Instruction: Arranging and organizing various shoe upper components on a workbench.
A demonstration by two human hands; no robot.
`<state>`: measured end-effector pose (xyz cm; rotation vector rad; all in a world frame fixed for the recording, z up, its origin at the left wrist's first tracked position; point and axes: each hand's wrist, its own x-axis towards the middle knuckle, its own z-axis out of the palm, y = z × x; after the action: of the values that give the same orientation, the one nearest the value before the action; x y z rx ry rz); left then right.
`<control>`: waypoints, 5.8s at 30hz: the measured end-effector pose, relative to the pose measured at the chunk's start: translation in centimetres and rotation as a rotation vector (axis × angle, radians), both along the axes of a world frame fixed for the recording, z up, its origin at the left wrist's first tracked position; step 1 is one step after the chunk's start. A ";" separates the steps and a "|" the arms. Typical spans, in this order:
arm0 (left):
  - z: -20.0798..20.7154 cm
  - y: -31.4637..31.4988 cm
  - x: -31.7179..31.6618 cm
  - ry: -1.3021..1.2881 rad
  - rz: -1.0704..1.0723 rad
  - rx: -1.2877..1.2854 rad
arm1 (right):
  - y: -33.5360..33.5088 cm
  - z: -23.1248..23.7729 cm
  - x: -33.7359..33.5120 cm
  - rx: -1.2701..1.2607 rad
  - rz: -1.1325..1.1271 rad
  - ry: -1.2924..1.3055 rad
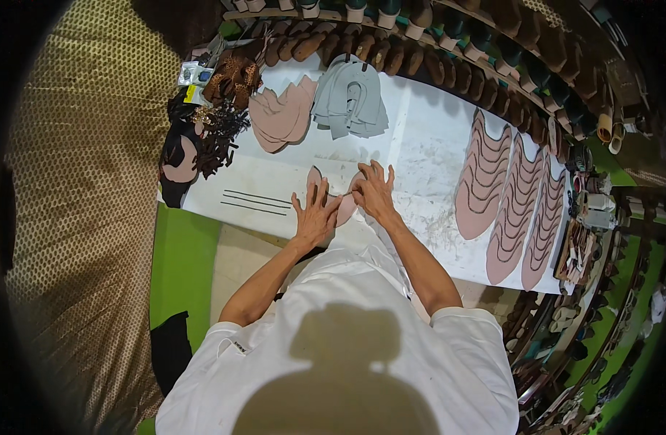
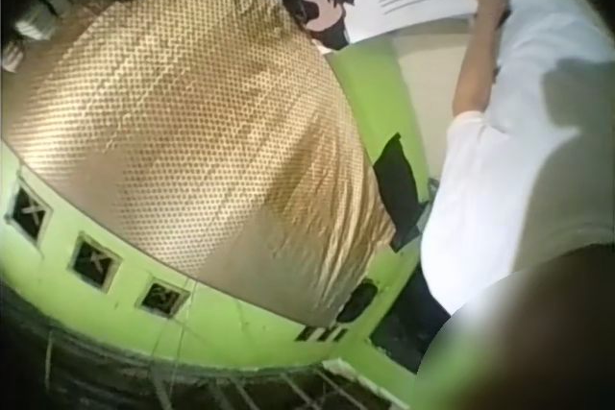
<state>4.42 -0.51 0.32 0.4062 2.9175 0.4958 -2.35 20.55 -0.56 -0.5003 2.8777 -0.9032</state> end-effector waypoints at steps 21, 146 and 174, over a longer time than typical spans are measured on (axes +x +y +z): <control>0.9 1.2 -0.8 -0.112 0.065 0.072 | -0.4 0.4 -1.4 0.017 0.044 -0.038; -0.4 2.5 -3.4 0.021 -0.058 0.008 | 1.1 0.3 -3.6 -0.009 -0.019 -0.023; 2.2 4.1 -3.8 -0.117 -0.028 0.038 | 1.6 -0.5 -4.0 0.005 0.019 0.002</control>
<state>0.62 3.61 2.51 0.4074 2.7898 0.5517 -6.36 22.13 -1.08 -0.5277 2.8710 -0.8928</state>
